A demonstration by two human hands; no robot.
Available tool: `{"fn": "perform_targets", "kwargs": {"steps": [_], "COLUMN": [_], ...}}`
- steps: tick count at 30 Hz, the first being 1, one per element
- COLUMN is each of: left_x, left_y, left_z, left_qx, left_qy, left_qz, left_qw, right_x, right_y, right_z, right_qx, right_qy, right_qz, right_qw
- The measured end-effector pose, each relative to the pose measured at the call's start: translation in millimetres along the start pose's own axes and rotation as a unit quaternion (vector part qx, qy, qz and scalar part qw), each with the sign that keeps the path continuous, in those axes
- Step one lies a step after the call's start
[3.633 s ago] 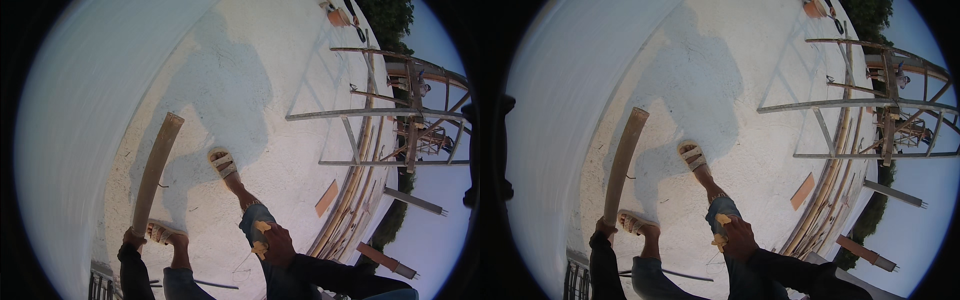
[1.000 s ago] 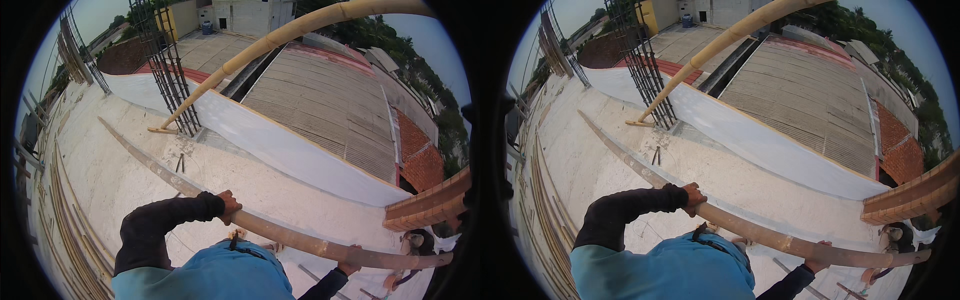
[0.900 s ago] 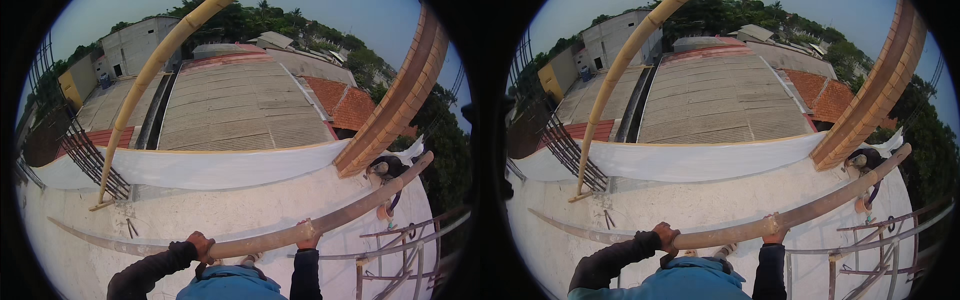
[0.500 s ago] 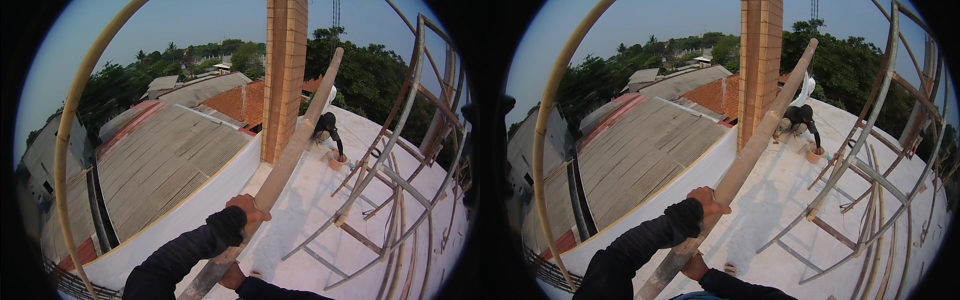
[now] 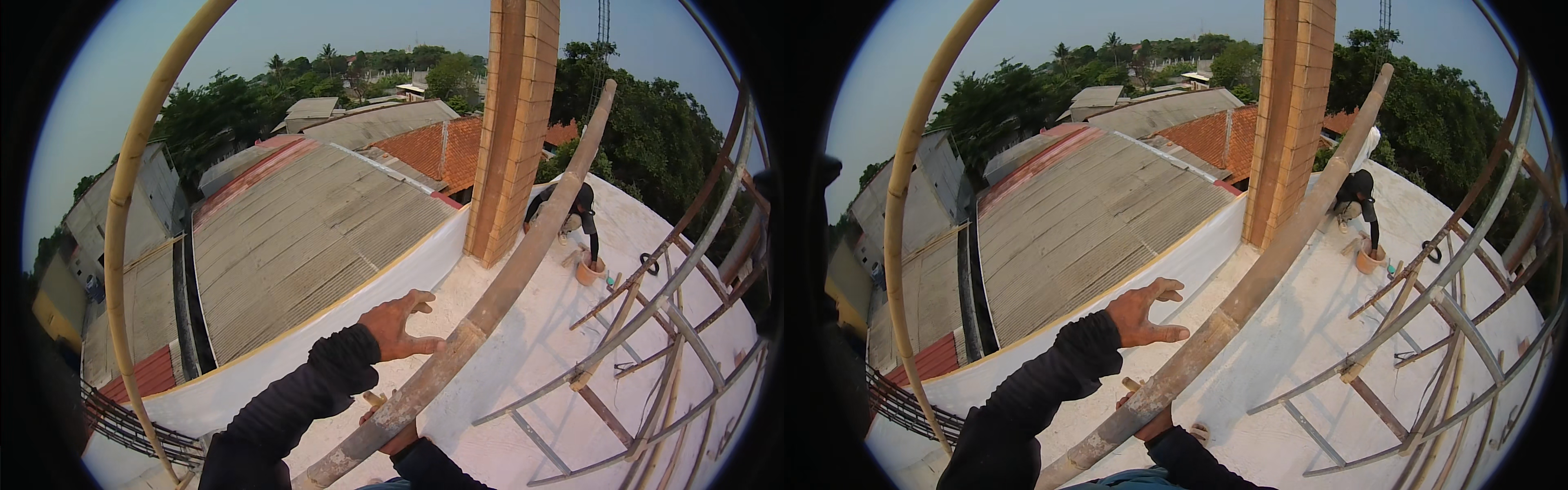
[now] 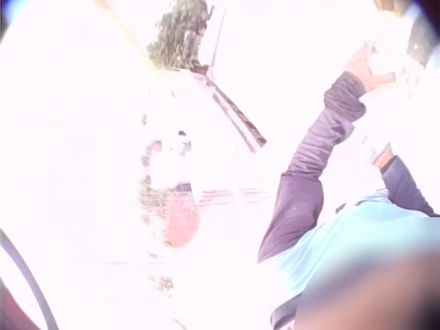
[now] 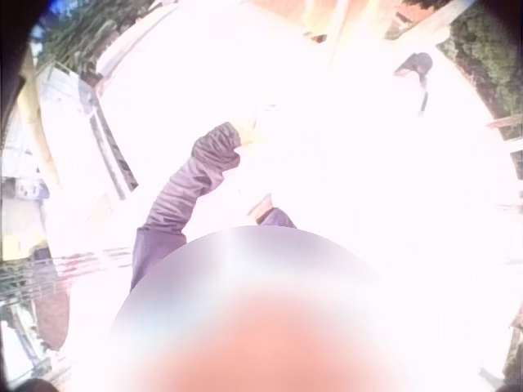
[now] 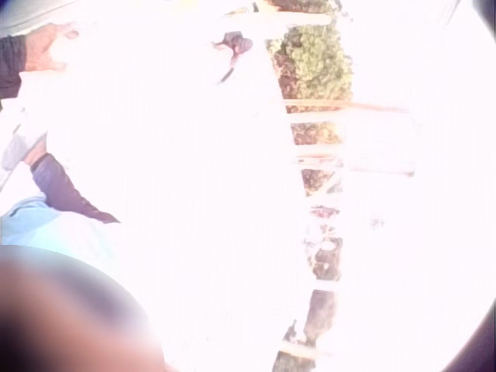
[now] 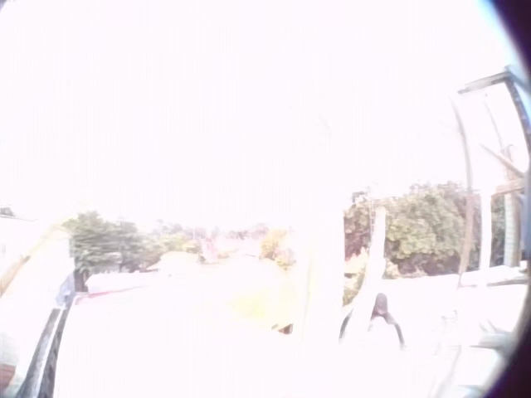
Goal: The person positions a long bamboo pole against a tiled chimney and hammers nails to secure it. They then walk across the rooftop, pick up a metal rod, and use pliers to twist wire around bamboo poles to fasten them together.
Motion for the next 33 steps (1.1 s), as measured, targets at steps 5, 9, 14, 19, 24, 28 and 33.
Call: {"fn": "perform_targets", "kwargs": {"steps": [5,9,14,19,24,28,33], "left_x": [-11,66,113,97,82,92,118], "left_y": [-130,-135,-140,-158,-148,-122,-85], "left_z": [319,532,567,440,264,135,-3], "left_qx": [-0.297,-0.485,-0.581,-0.526,-0.437,-0.367,-0.297], "left_qy": [-0.121,-0.306,-0.341,-0.255,-0.197,-0.171,-0.161], "left_qz": [0.015,-0.004,-0.001,0.029,0.06,0.098,0.146], "left_qw": [0.947,0.819,0.739,0.811,0.876,0.909,0.93], "right_x": [25,63,103,117,131,102,36], "right_y": [-47,-90,-123,-167,-269,-321,-296], "right_z": [-1,1,-7,-16,-35,-40,-34], "right_qx": [-0.04,-0.088,-0.133,-0.136,-0.241,-0.326,-0.273], "right_qy": [0.005,0.021,-0.017,-0.047,-0.095,-0.041,0.036], "right_qz": [0.046,0.1,0.118,0.119,0.148,0.185,0.221], "right_qw": [0.998,0.991,0.984,0.982,0.954,0.926,0.936]}}
Point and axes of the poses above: each hand's wrist, its own z-axis away from the middle knuckle, its own x-axis out of the palm, y = z × x, the point moved 2 cm from there along -z, towards the middle knuckle, and after that the axes turned 2 degrees about z, right-handed, at the moved point
